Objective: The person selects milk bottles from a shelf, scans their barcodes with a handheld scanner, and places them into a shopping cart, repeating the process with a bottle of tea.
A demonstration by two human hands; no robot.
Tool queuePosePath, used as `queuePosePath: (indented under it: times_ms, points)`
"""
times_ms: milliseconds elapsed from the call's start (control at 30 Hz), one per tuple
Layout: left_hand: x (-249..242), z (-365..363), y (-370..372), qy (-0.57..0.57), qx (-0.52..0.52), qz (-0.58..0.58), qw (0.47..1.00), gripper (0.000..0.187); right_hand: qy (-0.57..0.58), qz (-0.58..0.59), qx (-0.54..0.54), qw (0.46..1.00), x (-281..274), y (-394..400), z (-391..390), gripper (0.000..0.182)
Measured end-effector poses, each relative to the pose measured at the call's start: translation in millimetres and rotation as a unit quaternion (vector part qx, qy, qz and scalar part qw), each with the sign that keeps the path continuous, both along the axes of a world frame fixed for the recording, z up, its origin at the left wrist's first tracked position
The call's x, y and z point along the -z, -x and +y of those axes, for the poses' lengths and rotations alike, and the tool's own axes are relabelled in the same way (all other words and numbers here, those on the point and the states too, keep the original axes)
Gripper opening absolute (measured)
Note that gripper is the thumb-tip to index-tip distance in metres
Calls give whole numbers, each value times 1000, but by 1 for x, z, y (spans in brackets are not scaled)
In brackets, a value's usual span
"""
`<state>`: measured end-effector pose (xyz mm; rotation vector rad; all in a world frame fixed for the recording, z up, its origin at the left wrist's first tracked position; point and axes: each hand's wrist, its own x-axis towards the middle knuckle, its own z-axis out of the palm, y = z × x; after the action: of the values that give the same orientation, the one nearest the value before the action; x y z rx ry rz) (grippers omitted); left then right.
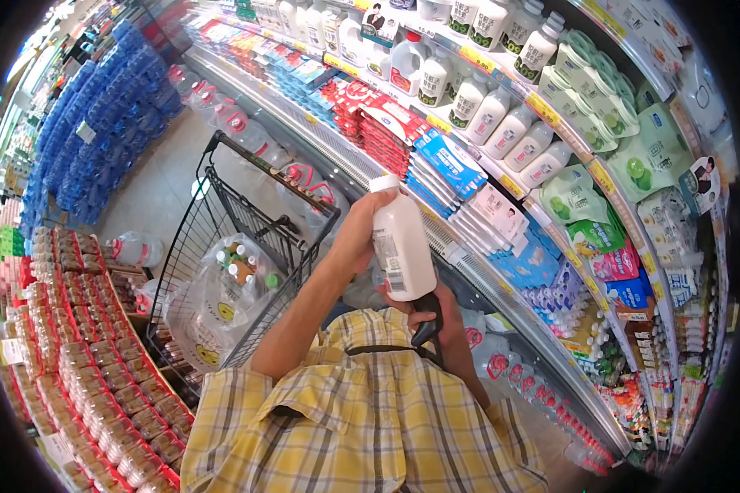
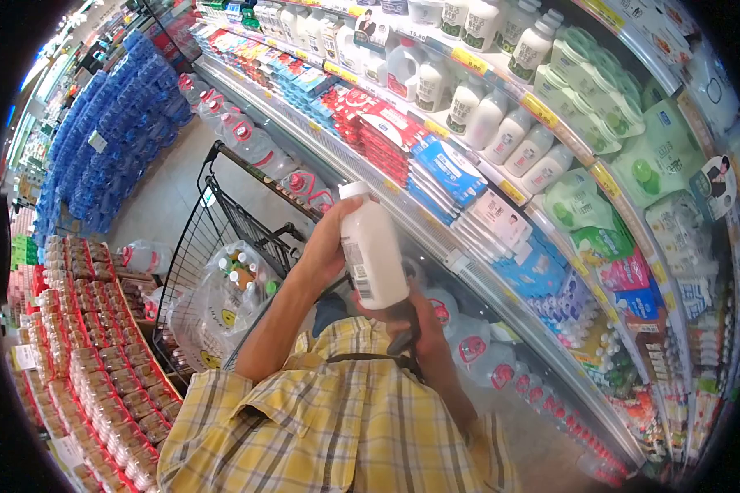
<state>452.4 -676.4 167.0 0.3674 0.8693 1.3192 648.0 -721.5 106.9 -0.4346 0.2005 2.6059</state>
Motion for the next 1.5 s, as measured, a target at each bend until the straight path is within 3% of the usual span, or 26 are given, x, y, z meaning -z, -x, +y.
queuePosePath:
  times_ms: [33, 67, 133, 167, 233, 300, 367, 433, 500, 533, 600, 767, 967, 1033, 1233, 1300, 1333, 1400, 1433, 1500]
  points:
    - [-1, 2, 4, 21, 9, 2, 1000, 32, -75, -137, 7, 988, 2, -5, -2, 56]
    - [-2, 4, 9, 21, 8, 5, 1000, 32, -75, -134, 5, 988, 2, -8, -3, 56]
    - [-6, 10, 21, 40, 67, 118, 990, 34, -194, -312, -1, 930, 2, -13, -3, 44]
    - [-9, 13, 25, 41, 63, 120, 990, 34, -195, -309, -4, 931, -2, -18, -2, 44]
    - [-13, 16, 33, 61, 102, 236, 964, 33, -347, -360, -45, 865, -19, -30, -1, 44]
    - [-9, 20, 39, 46, 117, 248, 961, 36, -386, -340, -61, 855, -36, -32, -2, 45]
    - [-3, 28, 43, 14, 169, 333, 927, 36, -500, -322, -153, 789, -53, -33, -6, 45]
    - [-9, 29, 43, 13, 178, 370, 912, 34, -487, -334, -205, 781, -78, -26, -13, 46]
    - [-14, 29, 43, -24, 238, 480, 844, 44, -550, -284, -269, 738, -93, -16, -17, 43]
    - [-16, 29, 43, -24, 238, 479, 844, 44, -553, -266, -285, 736, -94, -13, -19, 48]
    - [-17, 29, 42, -58, 268, 543, 794, 45, -548, -257, -294, 740, -94, -6, -22, 48]
    - [-5, 31, 42, -68, 269, 566, 776, 45, -553, -251, -312, 730, -88, 0, -20, 46]
    - [-2, 31, 37, -91, 260, 603, 749, 46, -551, -249, -315, 732, -85, 3, -22, 36]
    - [-3, 30, 36, -87, 262, 614, 740, 46, -545, -246, -304, 742, -82, 3, -23, 21]
    - [17, 36, 41, -143, 262, 655, 695, 37, -504, -268, -273, 774, -82, -7, -19, 21]
    - [18, 28, 44, -71, 240, 473, 845, 30, -505, -304, -250, 768, -78, -14, -17, 28]
    - [19, 25, 45, -79, 247, 475, 841, 30, -497, -313, -194, 786, -75, -18, -15, 30]
    - [21, 19, 48, -36, 176, 285, 942, 28, -477, -329, -89, 810, -61, -26, -12, 34]
    - [22, 16, 47, -40, 182, 287, 940, 28, -476, -332, -81, 810, -58, -26, -11, 34]
    - [21, 11, 42, -73, 119, 159, 977, 31, -390, -369, 14, 843, -53, -28, -9, 36]
